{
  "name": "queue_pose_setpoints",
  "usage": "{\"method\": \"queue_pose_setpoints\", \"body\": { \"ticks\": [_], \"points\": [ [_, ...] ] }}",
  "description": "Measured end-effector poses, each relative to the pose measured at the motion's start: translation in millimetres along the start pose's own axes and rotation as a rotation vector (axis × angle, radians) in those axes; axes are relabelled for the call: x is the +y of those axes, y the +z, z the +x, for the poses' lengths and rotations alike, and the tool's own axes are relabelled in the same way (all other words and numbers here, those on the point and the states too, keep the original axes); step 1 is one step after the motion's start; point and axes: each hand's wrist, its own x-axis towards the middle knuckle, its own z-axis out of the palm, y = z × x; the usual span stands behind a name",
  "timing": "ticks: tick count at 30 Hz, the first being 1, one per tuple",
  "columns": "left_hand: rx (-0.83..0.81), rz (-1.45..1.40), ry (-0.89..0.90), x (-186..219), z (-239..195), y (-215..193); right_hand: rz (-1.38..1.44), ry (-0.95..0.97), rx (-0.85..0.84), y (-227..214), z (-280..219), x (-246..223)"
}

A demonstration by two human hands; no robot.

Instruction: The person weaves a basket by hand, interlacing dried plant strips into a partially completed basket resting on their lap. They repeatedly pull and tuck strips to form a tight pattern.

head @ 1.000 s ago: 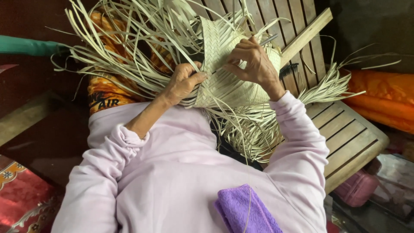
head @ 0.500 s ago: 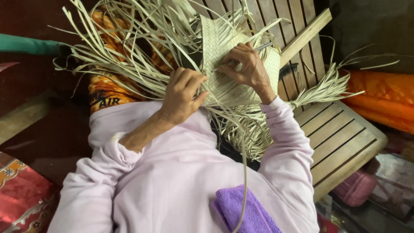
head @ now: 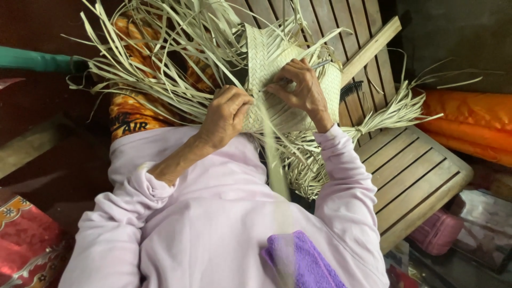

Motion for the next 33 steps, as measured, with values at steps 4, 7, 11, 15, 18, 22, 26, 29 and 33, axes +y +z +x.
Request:
{"method": "queue_pose_setpoints", "body": {
  "ticks": [4,7,11,15,18,22,26,29,33],
  "points": [
    [0.033,-0.127,-0.125,-6.7,-0.4,6.0,-0.021,-0.003,0.000,3.4,-2.2,-4.0],
    [0.021,-0.196,-0.206,4.1,6.9,-0.8,-0.017,0.017,0.013,8.8,-4.9,-2.4],
    [0.093,-0.309,-0.364,10.7,12.4,-1.0,-0.070,-0.021,0.056,7.1,-5.2,-6.1],
    [0.134,-0.448,-0.449,22.1,30.1,-12.1,-0.176,-0.080,0.101,4.0,-6.5,-16.7],
    [0.149,-0.547,-0.468,40.3,44.0,-21.8,-0.415,-0.165,0.238,2.8,-3.7,-43.2],
    [0.050,-0.460,-0.348,58.6,45.0,-20.6,-0.459,-0.407,0.468,11.3,-3.8,-58.9],
    [-0.035,-0.485,-0.251,68.5,42.1,-21.3,-0.623,-0.543,0.508,6.8,6.1,-79.6],
    [-0.042,-0.476,-0.234,54.9,37.7,-17.9,-0.628,-0.626,0.561,8.6,-4.0,-69.3],
    [-0.116,-0.446,-0.250,57.4,38.6,-24.6,-0.702,-0.643,0.521,6.0,10.5,-83.0]
  ]
}}
